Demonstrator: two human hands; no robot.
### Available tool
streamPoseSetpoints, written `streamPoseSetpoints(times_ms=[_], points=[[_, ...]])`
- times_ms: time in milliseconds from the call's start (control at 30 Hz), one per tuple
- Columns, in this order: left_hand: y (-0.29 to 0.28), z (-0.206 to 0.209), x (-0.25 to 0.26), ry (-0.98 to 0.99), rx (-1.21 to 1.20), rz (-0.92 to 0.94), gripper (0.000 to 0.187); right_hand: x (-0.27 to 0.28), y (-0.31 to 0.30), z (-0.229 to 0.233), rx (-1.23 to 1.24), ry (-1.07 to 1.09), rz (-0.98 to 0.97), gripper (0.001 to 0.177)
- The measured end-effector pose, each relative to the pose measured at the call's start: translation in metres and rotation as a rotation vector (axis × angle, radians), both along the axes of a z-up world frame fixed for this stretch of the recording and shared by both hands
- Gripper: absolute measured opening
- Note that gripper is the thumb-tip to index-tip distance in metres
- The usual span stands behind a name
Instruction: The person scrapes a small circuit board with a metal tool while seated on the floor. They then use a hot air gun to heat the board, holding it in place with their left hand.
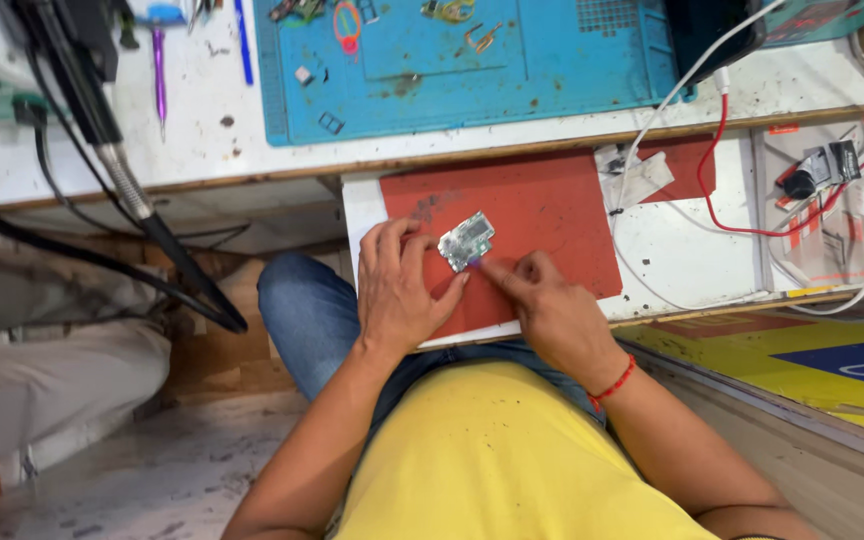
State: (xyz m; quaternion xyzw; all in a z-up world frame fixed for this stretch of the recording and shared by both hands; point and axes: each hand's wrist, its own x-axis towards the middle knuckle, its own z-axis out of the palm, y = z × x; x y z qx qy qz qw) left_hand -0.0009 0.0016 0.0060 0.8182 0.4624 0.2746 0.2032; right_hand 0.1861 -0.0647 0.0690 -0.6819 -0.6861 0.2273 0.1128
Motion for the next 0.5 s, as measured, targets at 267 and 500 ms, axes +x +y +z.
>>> streamPoseSetpoints(times_ms=[267,500], points=[[0.001,-0.003,0.002,0.013,-0.039,0.019,0.046,0.005,0.011,-0.001,0.086,-0.047,-0.016,0.063],[0.003,-0.004,0.000,0.015,-0.061,0.030,0.041,0.010,0.005,-0.026,0.149,-0.075,-0.083,0.057]])
